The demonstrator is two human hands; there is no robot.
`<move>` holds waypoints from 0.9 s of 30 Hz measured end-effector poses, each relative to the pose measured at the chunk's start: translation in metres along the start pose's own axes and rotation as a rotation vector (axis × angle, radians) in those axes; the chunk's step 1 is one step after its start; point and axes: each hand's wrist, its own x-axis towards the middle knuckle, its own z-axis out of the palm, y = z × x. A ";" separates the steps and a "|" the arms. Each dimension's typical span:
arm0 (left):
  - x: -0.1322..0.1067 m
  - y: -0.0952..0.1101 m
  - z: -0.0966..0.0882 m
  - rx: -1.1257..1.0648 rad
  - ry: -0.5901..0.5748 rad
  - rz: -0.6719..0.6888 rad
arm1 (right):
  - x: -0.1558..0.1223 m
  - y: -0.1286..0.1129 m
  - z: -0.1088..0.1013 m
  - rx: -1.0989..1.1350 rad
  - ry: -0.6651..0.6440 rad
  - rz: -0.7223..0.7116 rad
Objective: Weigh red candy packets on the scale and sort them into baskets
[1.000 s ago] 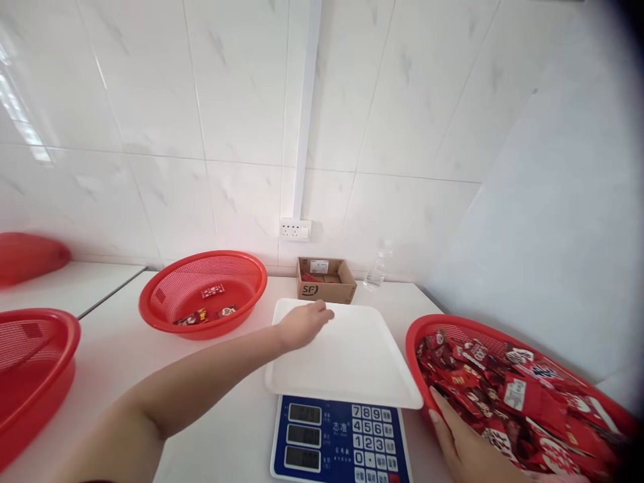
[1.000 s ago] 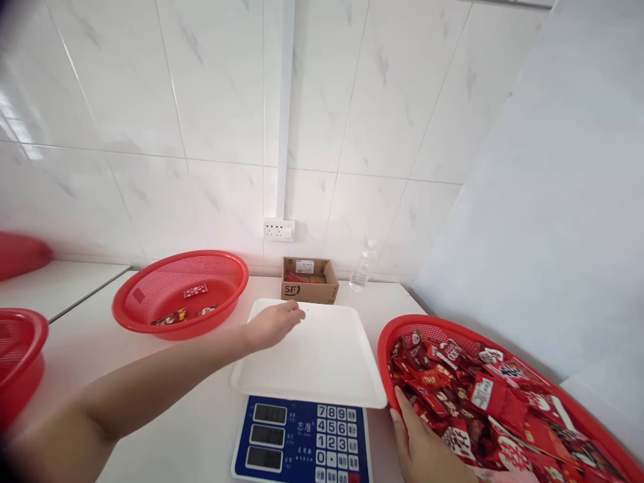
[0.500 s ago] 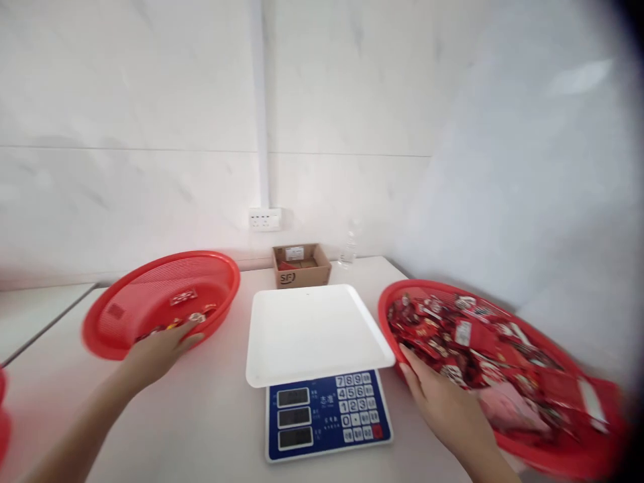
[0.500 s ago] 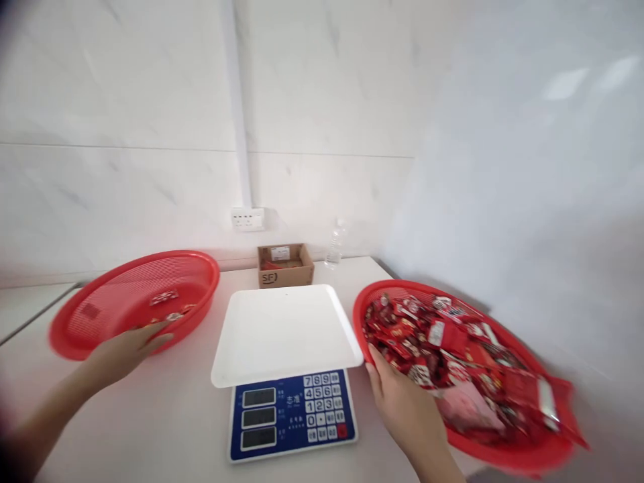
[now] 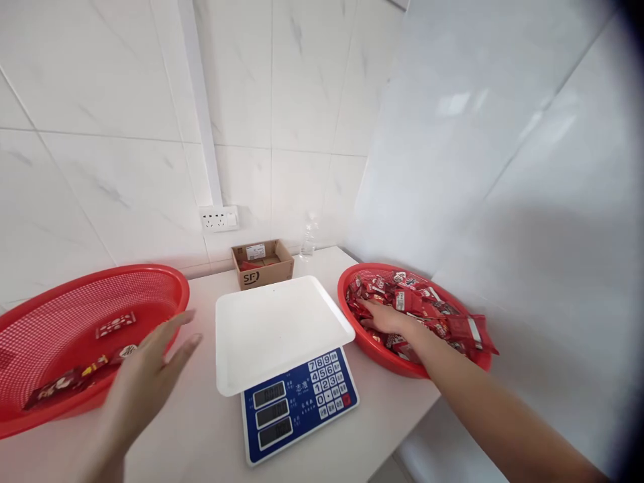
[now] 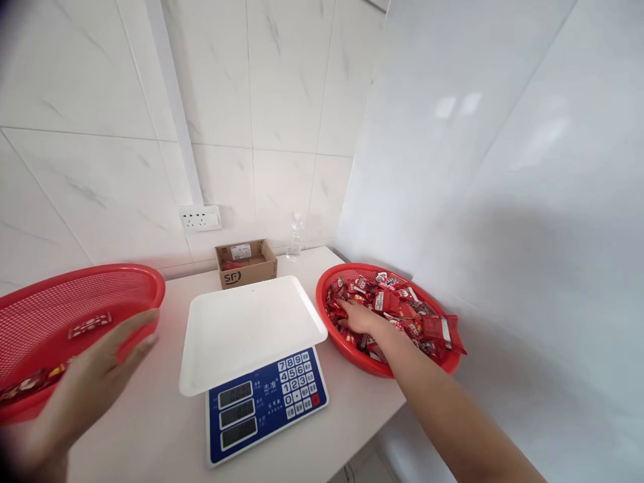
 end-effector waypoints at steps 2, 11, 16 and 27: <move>0.003 0.022 0.011 -0.050 -0.089 0.012 | 0.009 0.003 0.003 0.005 0.045 0.035; 0.000 0.023 0.026 -0.125 -0.271 -0.008 | 0.002 0.015 -0.016 0.164 0.285 0.077; -0.002 0.015 0.020 -0.113 -0.266 -0.032 | 0.001 -0.032 -0.029 0.306 0.372 -0.044; -0.002 0.009 0.021 -0.087 -0.254 -0.018 | -0.012 -0.149 0.007 0.638 -0.115 -0.468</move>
